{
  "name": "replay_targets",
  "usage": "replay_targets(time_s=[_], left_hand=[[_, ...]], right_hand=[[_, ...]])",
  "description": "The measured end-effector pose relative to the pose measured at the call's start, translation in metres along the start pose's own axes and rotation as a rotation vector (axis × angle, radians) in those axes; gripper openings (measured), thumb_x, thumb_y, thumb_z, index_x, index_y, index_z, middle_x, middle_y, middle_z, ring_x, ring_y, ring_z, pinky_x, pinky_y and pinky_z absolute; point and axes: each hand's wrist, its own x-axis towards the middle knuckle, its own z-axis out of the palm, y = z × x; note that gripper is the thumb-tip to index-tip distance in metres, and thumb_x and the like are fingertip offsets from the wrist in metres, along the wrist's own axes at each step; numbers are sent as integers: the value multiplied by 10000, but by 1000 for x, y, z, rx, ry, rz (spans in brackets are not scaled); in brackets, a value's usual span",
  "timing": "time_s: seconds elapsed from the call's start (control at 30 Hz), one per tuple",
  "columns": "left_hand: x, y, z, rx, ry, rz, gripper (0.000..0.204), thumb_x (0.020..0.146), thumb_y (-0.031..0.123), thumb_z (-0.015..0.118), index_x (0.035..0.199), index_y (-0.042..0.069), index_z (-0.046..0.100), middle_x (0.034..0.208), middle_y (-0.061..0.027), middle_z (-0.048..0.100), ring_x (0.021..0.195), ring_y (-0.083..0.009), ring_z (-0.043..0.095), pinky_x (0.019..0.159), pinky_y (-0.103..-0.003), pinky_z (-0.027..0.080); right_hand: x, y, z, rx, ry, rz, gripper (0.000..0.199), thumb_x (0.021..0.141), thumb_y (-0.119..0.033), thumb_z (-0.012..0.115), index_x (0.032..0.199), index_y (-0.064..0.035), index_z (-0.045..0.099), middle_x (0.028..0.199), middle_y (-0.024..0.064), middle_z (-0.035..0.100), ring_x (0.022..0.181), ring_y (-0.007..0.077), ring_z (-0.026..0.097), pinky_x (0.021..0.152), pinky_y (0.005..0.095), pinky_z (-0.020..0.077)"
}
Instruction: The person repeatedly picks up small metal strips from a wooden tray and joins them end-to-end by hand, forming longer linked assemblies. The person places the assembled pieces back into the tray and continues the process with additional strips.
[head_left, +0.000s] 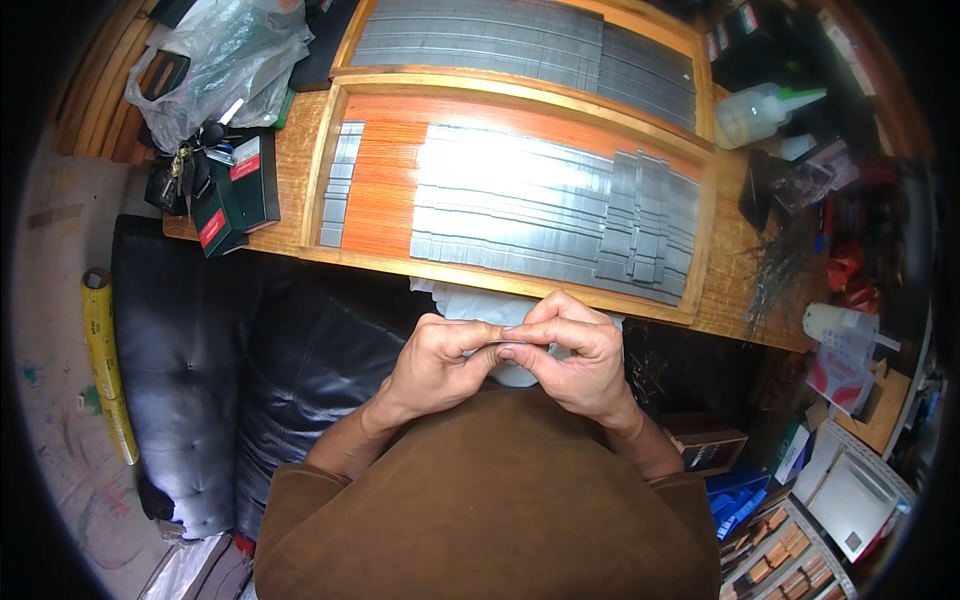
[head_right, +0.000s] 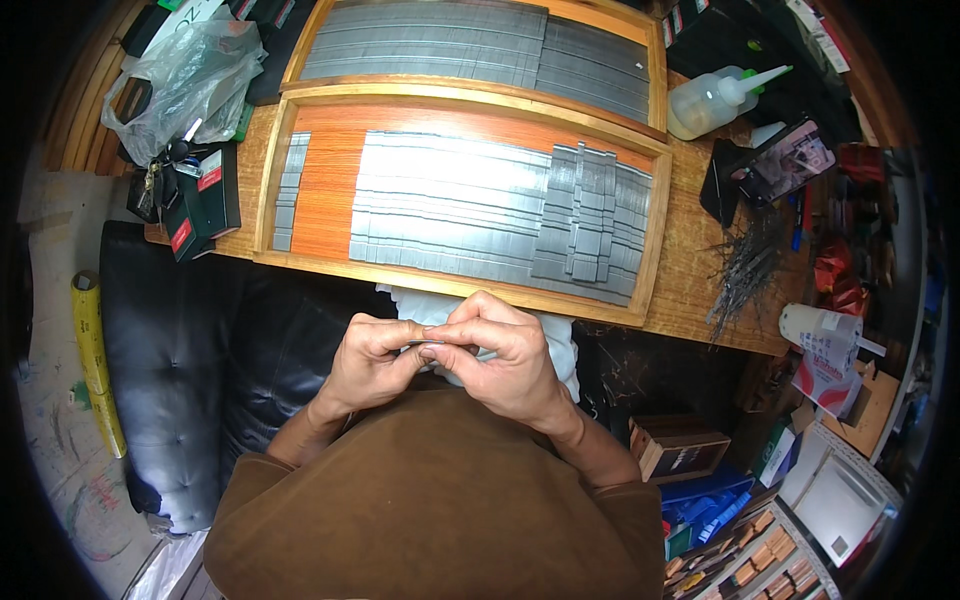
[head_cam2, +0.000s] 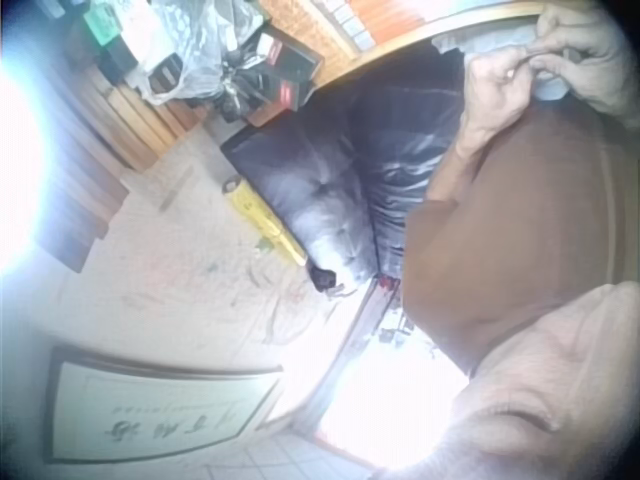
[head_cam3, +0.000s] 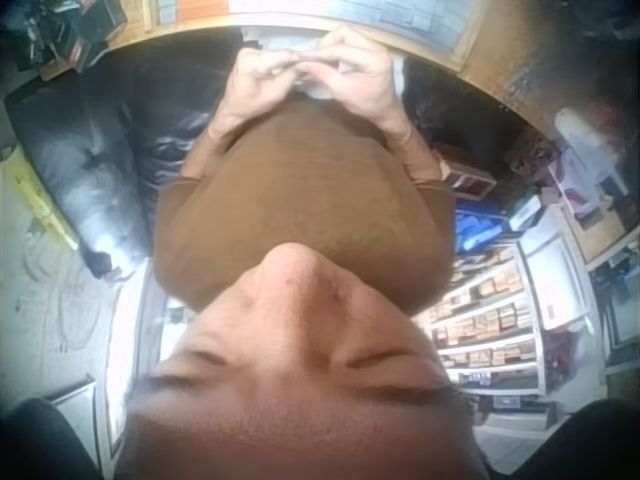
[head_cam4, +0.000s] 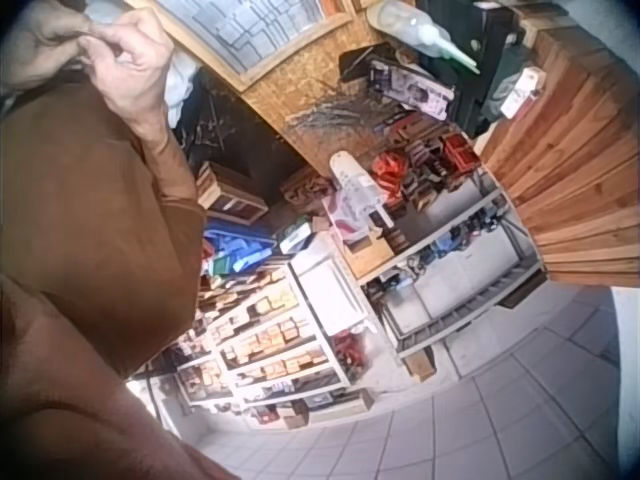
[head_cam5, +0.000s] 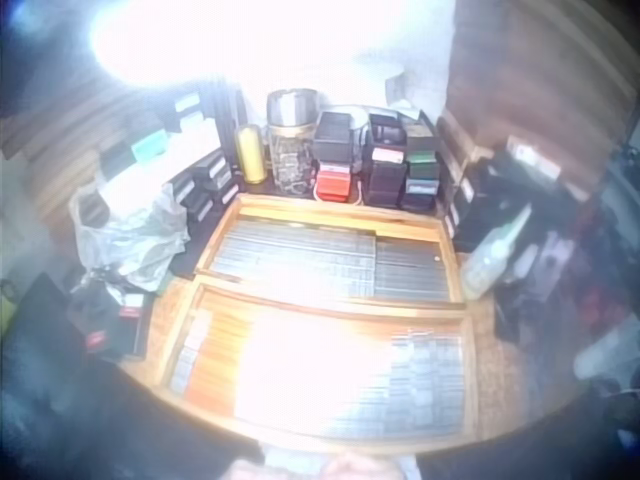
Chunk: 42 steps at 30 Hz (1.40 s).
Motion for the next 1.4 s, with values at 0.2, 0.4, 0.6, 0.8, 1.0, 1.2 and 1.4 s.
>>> replay_targets(time_s=[0.2,0.4,0.6,0.8,1.0,1.2,1.4], left_hand=[[0,-8,7,46,102,149,274,846,-80,711,1100,-12,786,847,-185,766,732,-303,772,641,-343,588],[-2,-12,7,66,163,183,301,823,-138,688,1088,-29,778,835,-168,767,710,-267,757,637,-323,574],[0,-10,8,111,281,196,256,853,-140,693,1072,-37,774,801,-150,753,658,-218,721,608,-296,538],[0,-5,4,93,297,158,219,874,-131,698,1061,-42,771,802,-140,752,648,-188,702,603,-273,521],[1,-6,4,83,309,140,201,886,-104,716,1066,-37,774,812,-139,759,650,-182,708,604,-274,524],[0,-7,3,91,276,118,210,894,-94,715,1085,-32,776,843,-145,776,674,-184,727,618,-273,535],[1,-6,2,60,268,99,228,897,-93,711,1106,-33,779,901,-174,795,756,-208,777,671,-278,572]], right_hand=[[0,4,1,19,0,-28,210,793,60,883,980,-19,831,871,48,697,780,132,661,663,268,536],[8,4,1,25,-50,-36,221,801,73,869,998,-19,827,905,52,700,811,137,672,691,268,545],[26,-1,0,69,-104,-43,192,821,66,854,996,0,813,912,68,695,813,158,674,696,286,544],[38,-8,-3,72,-142,-69,152,842,62,827,984,16,796,909,89,715,823,182,696,706,305,558],[42,-8,-4,71,-167,-70,144,832,61,837,962,14,798,895,89,716,810,175,692,701,305,555],[42,-6,-3,76,-155,-55,145,814,60,859,937,10,801,886,87,716,800,167,684,694,298,551],[42,-7,-4,58,-152,-67,140,813,59,863,920,12,787,873,85,714,788,163,681,680,295,546]])
